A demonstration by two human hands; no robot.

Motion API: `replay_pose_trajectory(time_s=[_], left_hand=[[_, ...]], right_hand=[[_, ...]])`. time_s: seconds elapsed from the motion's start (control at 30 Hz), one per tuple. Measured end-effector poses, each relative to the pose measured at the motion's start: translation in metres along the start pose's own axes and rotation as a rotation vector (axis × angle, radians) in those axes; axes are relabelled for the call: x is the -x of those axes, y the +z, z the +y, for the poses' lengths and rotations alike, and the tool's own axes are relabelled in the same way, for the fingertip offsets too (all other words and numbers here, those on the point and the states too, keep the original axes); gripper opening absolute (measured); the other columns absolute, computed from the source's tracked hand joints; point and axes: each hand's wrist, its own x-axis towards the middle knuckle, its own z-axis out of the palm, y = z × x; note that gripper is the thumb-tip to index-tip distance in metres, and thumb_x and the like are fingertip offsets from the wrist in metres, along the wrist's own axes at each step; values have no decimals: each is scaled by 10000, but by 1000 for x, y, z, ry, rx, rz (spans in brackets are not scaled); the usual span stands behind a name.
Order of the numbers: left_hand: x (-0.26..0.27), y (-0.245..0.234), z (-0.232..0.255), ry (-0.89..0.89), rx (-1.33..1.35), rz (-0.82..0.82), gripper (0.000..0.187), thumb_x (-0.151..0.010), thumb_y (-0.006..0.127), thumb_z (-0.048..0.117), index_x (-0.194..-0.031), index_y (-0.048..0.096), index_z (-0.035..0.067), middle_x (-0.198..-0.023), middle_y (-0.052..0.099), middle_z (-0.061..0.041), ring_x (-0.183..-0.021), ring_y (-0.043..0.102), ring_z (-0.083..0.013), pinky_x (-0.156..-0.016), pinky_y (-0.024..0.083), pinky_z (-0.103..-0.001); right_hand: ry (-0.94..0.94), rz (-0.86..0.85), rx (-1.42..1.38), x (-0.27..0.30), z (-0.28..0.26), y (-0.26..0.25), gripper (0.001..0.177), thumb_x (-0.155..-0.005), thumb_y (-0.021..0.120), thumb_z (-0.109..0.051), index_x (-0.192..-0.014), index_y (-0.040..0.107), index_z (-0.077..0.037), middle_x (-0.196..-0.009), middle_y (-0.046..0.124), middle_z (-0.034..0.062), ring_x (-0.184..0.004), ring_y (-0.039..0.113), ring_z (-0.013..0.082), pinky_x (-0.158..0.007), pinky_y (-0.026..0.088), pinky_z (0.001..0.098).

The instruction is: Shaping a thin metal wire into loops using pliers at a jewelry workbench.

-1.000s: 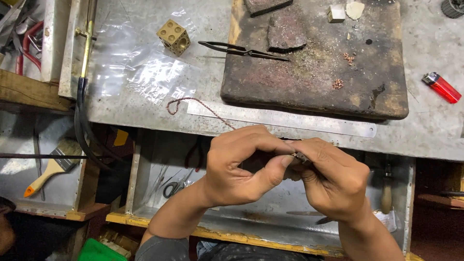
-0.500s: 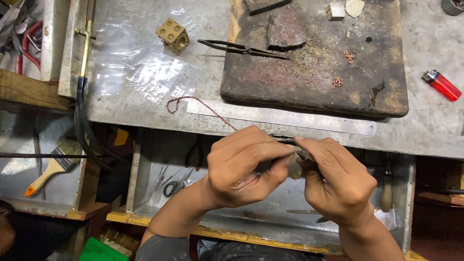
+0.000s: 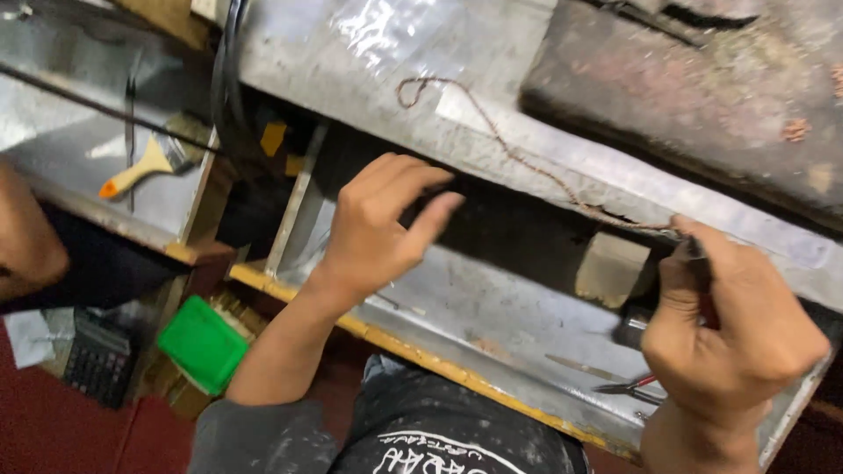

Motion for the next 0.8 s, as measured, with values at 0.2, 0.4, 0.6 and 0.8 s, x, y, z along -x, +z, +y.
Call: replay_pose_trajectory(time_s=[0.2,0.4,0.6,0.8], left_hand=[[106,62,-88,-274,-319,-160,195,-945,709,167,-902,618,0,-791,547,-137,-771,526,-341,-619,417,-471],[100,95,-84,-307,-704,-362,296,-843,734,327,-775,691,42,-803,618,-184,-855,567,-427,-752,446,-533],[98,169,8,222,-18,-741,132,-816,704,177,-790,617,81,-839,633,-169,-756,588,-419,-629,441,-569],[103,263,85,320,178,-808,151,-868,603,150,-750,544,77,-947,629,-177,-956,585,-417,-678,417,-544]], right_hand=[[57,-21,4,11,9,-2,175,-1231,634,187,-1280,752,306,-945,604,300,-771,510,373,-766,416,461],[32,-61,-20,1,19,-17,160,-1095,672,171,-1232,753,188,-1020,691,290,-862,638,400,-816,477,445],[-39,-55,-61,-8,34,-32,160,-1080,646,88,-1223,710,117,-1081,740,231,-839,663,375,-794,510,440],[-92,-60,-114,-6,42,-36,169,-1145,591,38,-1278,644,128,-1057,711,226,-866,647,395,-824,520,457]])
